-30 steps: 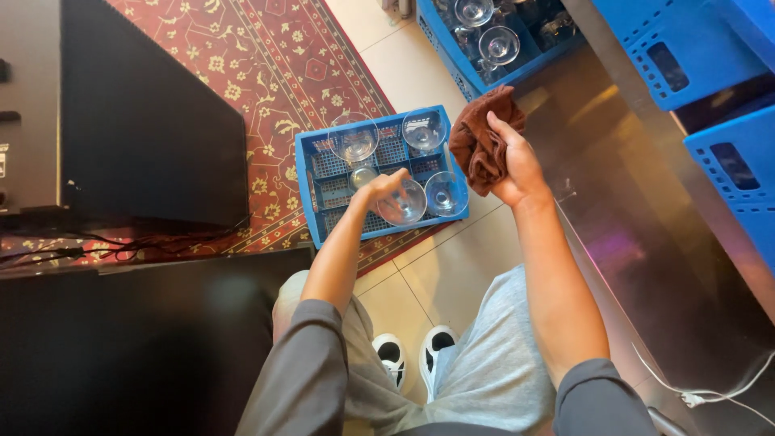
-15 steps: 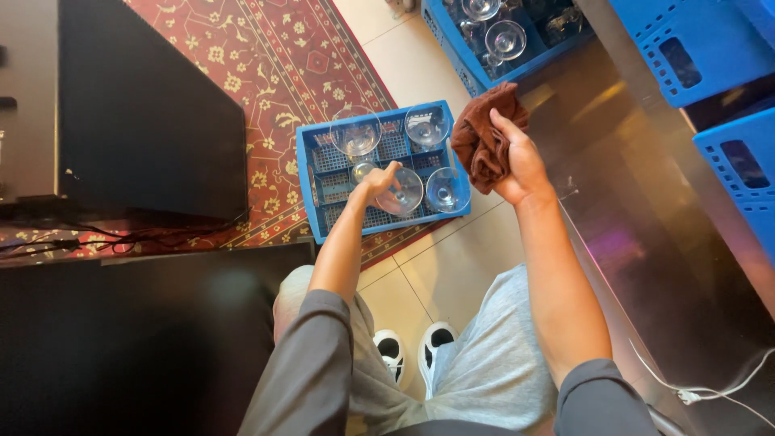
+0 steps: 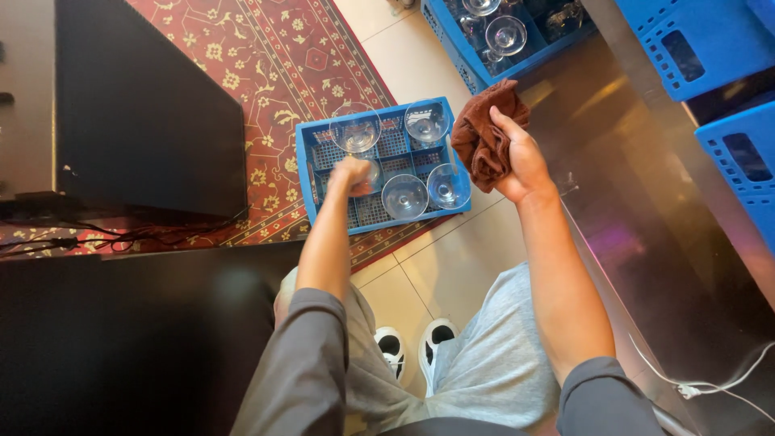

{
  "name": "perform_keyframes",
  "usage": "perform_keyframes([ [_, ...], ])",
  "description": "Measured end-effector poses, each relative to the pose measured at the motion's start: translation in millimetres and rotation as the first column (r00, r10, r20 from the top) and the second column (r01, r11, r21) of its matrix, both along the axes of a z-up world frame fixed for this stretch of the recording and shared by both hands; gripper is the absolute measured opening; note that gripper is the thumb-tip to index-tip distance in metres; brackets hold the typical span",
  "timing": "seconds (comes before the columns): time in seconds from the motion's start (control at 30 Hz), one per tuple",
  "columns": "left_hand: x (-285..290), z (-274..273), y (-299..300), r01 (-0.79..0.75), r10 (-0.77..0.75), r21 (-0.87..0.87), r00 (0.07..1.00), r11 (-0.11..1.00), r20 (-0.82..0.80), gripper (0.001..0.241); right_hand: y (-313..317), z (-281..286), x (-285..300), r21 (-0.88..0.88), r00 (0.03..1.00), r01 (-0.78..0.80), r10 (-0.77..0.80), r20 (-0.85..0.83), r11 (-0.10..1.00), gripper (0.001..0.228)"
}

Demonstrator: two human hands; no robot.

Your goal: Cleaning and organizing cocktail and martini glasses in a restaurant bar area.

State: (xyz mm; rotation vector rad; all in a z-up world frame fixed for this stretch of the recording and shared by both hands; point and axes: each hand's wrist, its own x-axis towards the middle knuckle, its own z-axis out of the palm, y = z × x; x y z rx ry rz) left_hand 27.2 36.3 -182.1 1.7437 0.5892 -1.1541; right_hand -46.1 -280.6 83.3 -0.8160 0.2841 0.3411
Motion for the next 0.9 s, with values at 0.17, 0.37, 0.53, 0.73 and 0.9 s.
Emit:
perform_keyframes([
  [0.17,-32.9,90.9,4.8,0.065,-0.225,0.582,0.952,0.811,0.207,0.051,4.3,11.5,-3.9,0.011,1.0,0.001,-0.001,-0.019,1.0,0.03],
  [0.37,-24.4,89.4,5.3,0.031,-0.201,0.629,0.959,0.777,0.201,0.059,3.8,12.7,-5.9,-0.02,1.0,0.004,-0.004,-0.025,1.0,0.03],
  [0.53,-8.9,89.4,15.8,-0.467,0.364,0.267,0.86,0.843,0.357,0.065,3.1,10.5,-6.7,-0.011,1.0,0.0,0.0,-0.016,1.0,0.029],
  [0.73,10.6,19.0,20.9,-0.652,0.812,-0.59,0.584,0.476,0.01,0.069,-12.2,-17.9,-4.6,0.014,0.999,-0.011,0.011,0.047,1.0,0.025],
  [0.9,26.0,-34.5,24.4,-0.594,0.826,-0.685,0.564,0.423,0.021,0.068,5.0,22.2,-13.6,-0.061,0.996,0.045,-0.049,-0.07,0.997,0.026],
])
